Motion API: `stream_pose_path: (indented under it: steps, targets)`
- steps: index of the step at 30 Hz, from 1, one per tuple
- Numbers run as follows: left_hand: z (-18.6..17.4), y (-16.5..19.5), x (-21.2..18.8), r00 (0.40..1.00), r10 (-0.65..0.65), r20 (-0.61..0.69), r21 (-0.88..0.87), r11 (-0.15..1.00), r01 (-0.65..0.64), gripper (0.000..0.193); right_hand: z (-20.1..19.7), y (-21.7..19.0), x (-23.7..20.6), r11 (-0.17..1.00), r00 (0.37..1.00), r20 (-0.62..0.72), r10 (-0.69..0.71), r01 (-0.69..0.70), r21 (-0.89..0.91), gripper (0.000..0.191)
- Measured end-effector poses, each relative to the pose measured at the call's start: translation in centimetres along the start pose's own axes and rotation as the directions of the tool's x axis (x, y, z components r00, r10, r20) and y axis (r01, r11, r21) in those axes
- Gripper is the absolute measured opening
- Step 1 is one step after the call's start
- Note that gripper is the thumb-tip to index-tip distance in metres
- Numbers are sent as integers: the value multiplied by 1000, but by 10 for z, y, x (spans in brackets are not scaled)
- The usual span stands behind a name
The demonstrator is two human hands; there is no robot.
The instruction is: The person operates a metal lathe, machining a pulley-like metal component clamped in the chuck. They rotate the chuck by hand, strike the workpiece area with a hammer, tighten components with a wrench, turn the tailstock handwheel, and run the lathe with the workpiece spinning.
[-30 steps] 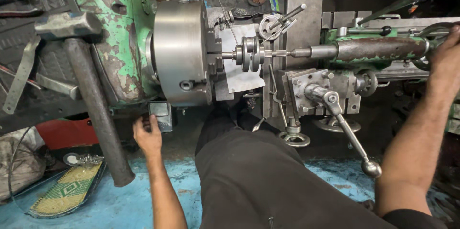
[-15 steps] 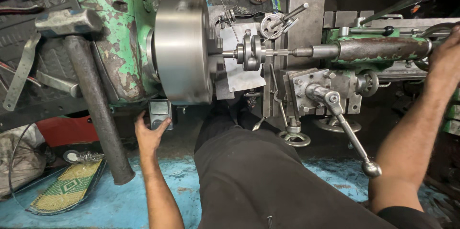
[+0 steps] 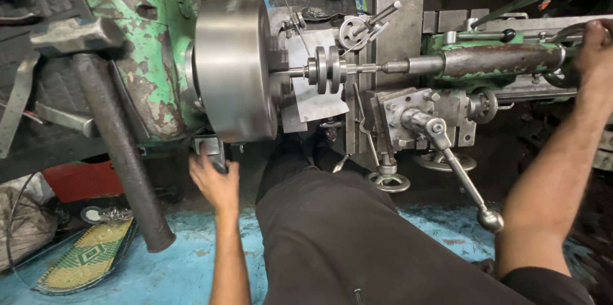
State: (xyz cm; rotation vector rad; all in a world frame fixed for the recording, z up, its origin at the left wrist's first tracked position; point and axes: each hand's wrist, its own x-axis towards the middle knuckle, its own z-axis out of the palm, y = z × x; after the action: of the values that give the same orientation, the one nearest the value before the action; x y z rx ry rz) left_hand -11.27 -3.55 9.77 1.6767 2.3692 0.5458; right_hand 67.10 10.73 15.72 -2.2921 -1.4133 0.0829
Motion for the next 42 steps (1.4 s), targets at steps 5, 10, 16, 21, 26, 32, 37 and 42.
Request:
stream_pose_path:
  steps: [5,10,16,21,26,32,37,42]
  targets:
    - [0,16,1,999,-8,36,202,979,1,78,-2,6,10,1000,997,77,13,-11,-24,37]
    - [6,18,9,998,-32,57,364,931,9,86,-1,-5,-10,1000,1000,28,3,-2,-31,27]
    - [10,13,8,999,4,45,419,908,-23,88,-6,-146,-47,907,838,-373,-398,421,-22,15]
    - [12,9,10,998,-32,58,412,911,6,89,-31,-297,-87,623,668,47,-743,664,412,27]
    - [10,7,10,1000,-3,26,379,925,-7,89,-18,-383,-92,795,479,685,-549,553,250,56]
    - [11,7,11,1000,-30,11,372,928,23,88,22,-389,-83,697,407,706,-580,697,171,59]
    - [14,6,11,999,-36,10,385,922,30,90,28,-381,-86,734,493,614,-616,643,221,51]
    - [15,5,10,1000,-22,-1,398,917,21,92,30,-383,-88,751,464,721,-514,650,117,51]
